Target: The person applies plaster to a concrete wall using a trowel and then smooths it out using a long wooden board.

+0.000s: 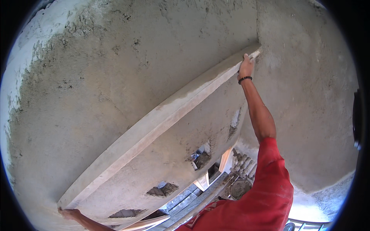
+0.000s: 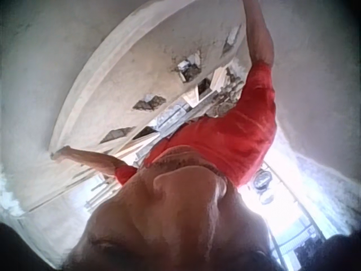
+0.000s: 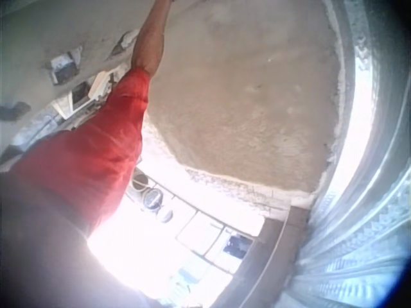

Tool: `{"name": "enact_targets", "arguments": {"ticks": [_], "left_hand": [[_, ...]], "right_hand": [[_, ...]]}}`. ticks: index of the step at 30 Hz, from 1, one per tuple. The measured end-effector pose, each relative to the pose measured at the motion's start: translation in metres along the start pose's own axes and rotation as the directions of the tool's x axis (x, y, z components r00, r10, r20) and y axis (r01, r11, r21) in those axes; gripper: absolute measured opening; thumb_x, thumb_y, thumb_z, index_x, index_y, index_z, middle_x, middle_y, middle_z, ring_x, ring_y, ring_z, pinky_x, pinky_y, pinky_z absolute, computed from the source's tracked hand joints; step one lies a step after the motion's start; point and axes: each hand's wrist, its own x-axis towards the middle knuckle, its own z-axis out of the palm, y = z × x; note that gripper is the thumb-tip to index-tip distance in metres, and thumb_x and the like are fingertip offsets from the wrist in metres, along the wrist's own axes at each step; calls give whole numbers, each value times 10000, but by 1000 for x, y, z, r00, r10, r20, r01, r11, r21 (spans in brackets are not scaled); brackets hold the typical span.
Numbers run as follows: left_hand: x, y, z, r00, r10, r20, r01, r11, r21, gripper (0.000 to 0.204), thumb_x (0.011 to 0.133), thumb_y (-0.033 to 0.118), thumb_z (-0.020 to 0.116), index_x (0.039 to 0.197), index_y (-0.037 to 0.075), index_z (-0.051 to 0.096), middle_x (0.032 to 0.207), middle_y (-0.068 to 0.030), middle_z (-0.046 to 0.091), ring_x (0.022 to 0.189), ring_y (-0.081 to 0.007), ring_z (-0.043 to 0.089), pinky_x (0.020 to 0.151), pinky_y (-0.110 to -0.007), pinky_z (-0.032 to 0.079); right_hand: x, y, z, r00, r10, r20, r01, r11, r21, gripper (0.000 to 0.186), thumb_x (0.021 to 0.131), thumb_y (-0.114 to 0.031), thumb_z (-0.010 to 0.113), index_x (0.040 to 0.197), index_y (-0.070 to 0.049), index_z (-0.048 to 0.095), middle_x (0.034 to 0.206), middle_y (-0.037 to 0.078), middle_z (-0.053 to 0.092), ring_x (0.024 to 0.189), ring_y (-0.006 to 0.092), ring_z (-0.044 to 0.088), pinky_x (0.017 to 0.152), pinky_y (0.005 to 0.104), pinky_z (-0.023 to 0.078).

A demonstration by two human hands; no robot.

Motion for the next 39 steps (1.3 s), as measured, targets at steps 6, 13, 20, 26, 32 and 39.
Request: {"name": "enact_targets", "arguments": {"ticks": [6,13,20,26,32,39], "left_hand": [[7,3,6,983,-184,15,183,982,55,408,851,280,418,1160,25,495,1058,-216,576,906,-367,589,785,-465,464],[12,-29,12,993,98,-63,-85,981,176,408,843,247,400,1171,14,469,1086,-202,567,976,-383,553,804,-463,447],[51,-27,6,919,390,-56,-311,805,505,521,703,-21,556,1205,8,420,1132,-171,549,990,-359,557,823,-430,451],[127,-7,6,889,453,-75,-381,819,430,551,708,41,644,1214,-8,431,1183,-189,520,1045,-359,530,861,-415,445],[165,-14,4,850,524,-51,-460,787,410,606,682,55,703,1218,-25,431,1212,-200,501,1071,-358,515,882,-399,444],[167,16,5,932,361,-34,-310,841,444,645,644,35,723,1221,-6,438,1186,-188,524,1062,-332,529,881,-385,450]], "right_hand": [[5,-2,3,999,41,33,-45,992,120,649,838,-280,501,1289,133,284,1335,257,356,1234,324,360,1016,332,259],[23,-28,26,996,-87,22,86,996,13,665,838,-289,496,1273,164,278,1316,289,362,1222,353,373,1005,339,273],[33,-71,53,996,-79,32,76,995,64,634,820,-294,522,1231,157,348,1251,297,426,1170,360,426,970,345,312],[95,-104,88,995,-100,-24,96,983,-155,488,817,-334,532,1042,96,474,938,195,561,818,292,557,678,374,429],[56,-132,93,998,57,23,-56,998,-18,421,821,-338,538,1001,35,467,785,119,540,632,207,538,445,326,392],[62,-133,97,998,42,-48,-42,999,7,349,834,-319,530,923,19,512,682,72,534,524,165,508,377,304,355]]}}
